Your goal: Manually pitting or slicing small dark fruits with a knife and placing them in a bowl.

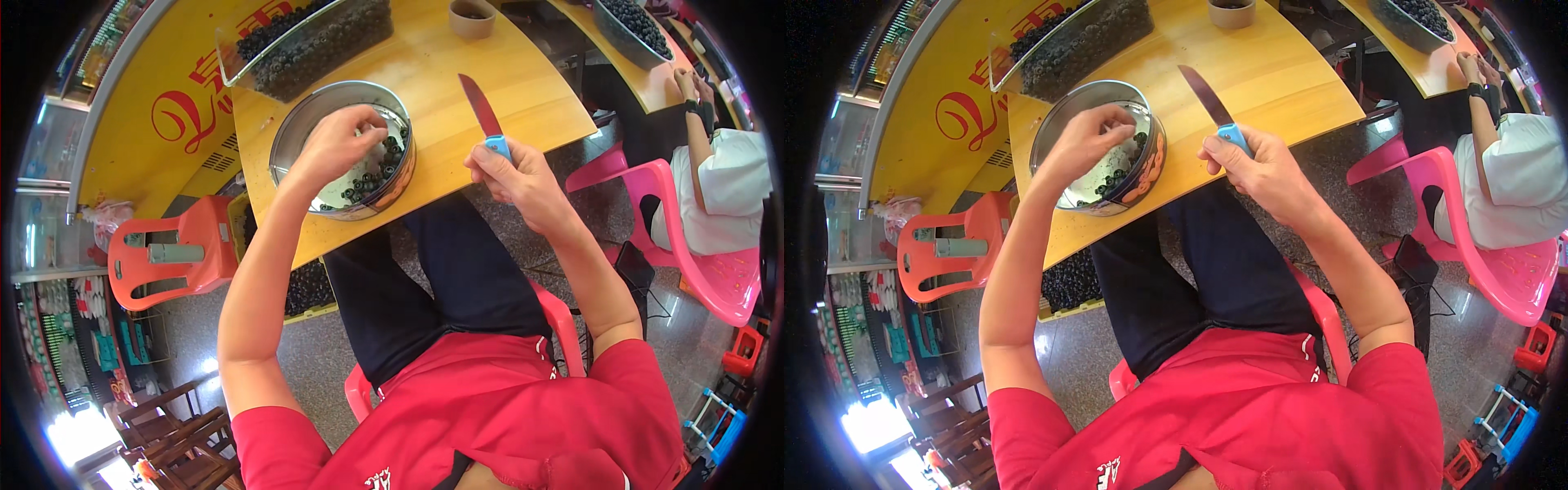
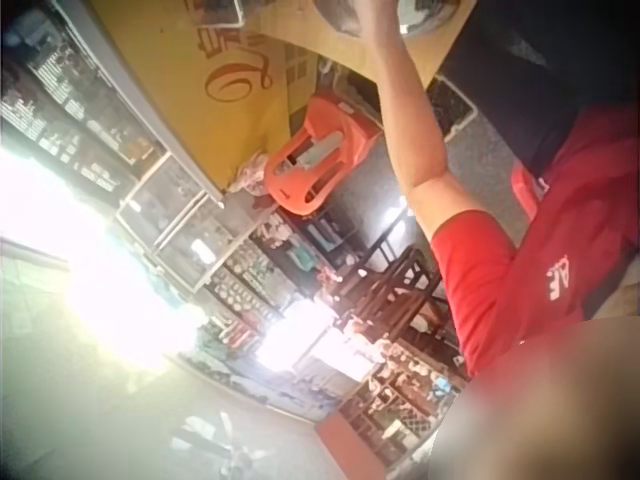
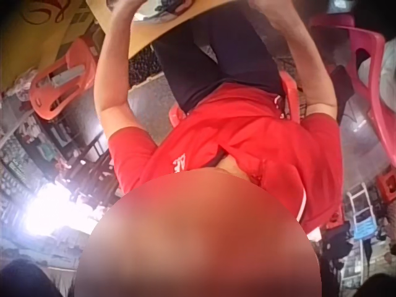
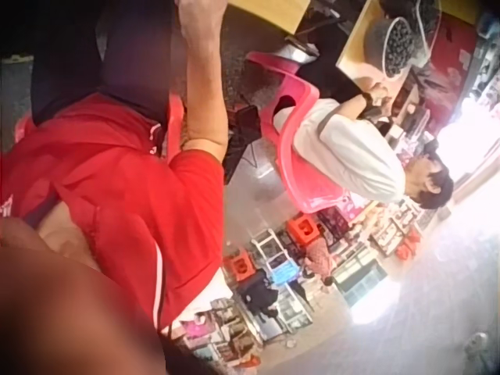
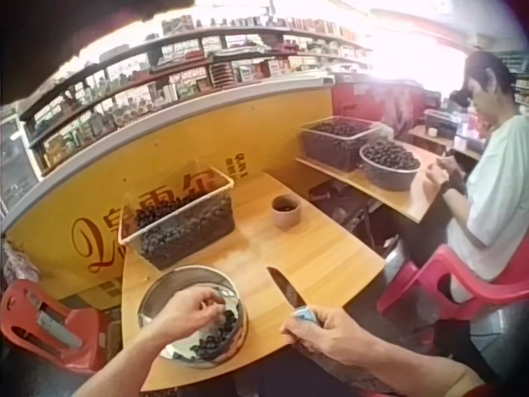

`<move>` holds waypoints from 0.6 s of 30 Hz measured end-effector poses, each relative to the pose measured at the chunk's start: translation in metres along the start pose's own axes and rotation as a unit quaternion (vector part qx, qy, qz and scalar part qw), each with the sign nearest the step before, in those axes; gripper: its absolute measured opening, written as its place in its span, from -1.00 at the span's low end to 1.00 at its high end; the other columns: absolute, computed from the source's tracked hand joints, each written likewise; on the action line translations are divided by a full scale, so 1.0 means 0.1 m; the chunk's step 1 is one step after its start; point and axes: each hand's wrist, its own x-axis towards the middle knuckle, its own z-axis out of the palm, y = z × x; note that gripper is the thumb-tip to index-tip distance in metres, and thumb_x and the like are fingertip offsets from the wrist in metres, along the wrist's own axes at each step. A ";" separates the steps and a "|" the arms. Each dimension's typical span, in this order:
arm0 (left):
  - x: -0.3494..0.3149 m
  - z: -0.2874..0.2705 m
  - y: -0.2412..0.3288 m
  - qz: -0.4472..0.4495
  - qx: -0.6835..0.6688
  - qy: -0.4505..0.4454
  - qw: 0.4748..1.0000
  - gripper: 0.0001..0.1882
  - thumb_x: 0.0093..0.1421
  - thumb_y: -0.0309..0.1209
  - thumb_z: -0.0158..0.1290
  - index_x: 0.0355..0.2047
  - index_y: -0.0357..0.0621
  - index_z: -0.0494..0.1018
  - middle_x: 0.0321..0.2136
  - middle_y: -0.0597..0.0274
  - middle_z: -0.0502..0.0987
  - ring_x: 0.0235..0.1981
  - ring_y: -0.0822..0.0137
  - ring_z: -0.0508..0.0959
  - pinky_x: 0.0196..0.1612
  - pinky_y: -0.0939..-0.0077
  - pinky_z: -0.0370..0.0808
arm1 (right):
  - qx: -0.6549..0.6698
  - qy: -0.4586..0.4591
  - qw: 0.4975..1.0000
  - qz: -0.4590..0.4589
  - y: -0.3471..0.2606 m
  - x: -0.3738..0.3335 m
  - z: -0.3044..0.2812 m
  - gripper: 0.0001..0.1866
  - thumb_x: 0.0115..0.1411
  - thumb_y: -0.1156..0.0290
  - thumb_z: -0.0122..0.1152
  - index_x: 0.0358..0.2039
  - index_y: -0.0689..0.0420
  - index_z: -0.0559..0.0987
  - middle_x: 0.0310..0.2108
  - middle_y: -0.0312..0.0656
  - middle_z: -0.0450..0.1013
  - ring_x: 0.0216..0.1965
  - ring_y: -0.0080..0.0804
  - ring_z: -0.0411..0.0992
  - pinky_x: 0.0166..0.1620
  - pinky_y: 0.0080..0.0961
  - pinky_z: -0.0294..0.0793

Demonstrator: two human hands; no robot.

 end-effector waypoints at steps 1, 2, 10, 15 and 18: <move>0.05 0.03 0.03 0.002 0.000 -0.002 1.000 -0.74 0.14 -0.30 0.09 -0.32 -0.30 0.50 -0.40 0.09 0.56 -0.32 0.23 0.53 -0.21 0.38 0.41 | -0.011 0.000 1.000 0.005 0.02 -0.01 -0.02 -0.74 0.31 0.24 0.09 -0.29 0.19 0.53 -0.50 -0.36 0.41 -0.63 -0.78 0.15 -0.56 -0.79 0.09; 0.09 0.06 0.05 0.007 0.033 -0.034 0.999 -0.75 0.12 -0.33 0.08 -0.32 -0.30 0.50 -0.38 0.03 0.55 -0.30 0.15 0.53 -0.20 0.34 0.41 | -0.010 0.002 1.000 0.005 0.03 -0.01 -0.04 -0.74 0.31 0.24 0.09 -0.29 0.19 0.53 -0.50 -0.36 0.41 -0.63 -0.78 0.15 -0.56 -0.79 0.09; 0.04 0.09 0.01 0.054 0.095 -0.007 0.994 -0.79 0.02 -0.44 0.14 -0.33 -0.29 0.47 -0.38 0.04 0.51 -0.32 0.10 0.51 -0.21 0.33 0.41 | -0.053 0.007 0.999 -0.003 0.05 -0.01 -0.05 -0.73 0.30 0.21 0.11 -0.31 0.19 0.54 -0.50 -0.38 0.41 -0.61 -0.78 0.17 -0.55 -0.79 0.11; -0.20 -0.11 0.04 -0.022 -0.052 0.024 0.998 -0.79 0.08 -0.43 0.18 -0.31 -0.25 0.45 -0.41 0.31 0.48 -0.36 0.53 0.44 -0.30 0.63 0.38 | -0.068 -0.013 0.997 -0.044 -0.04 0.08 0.13 -0.73 0.29 0.21 0.12 -0.30 0.19 0.54 -0.49 -0.39 0.41 -0.57 -0.78 0.20 -0.52 -0.79 0.15; -0.45 -0.16 0.27 -0.029 -0.294 0.046 0.954 -0.75 0.10 -0.53 0.20 -0.22 -0.22 0.41 -0.35 0.31 0.51 -0.28 0.56 0.48 -0.19 0.70 0.42 | -0.073 -0.017 0.992 -0.102 -0.09 0.13 0.31 -0.74 0.28 0.25 0.14 -0.27 0.21 0.55 -0.45 -0.38 0.43 -0.49 -0.73 0.29 -0.42 -0.76 0.27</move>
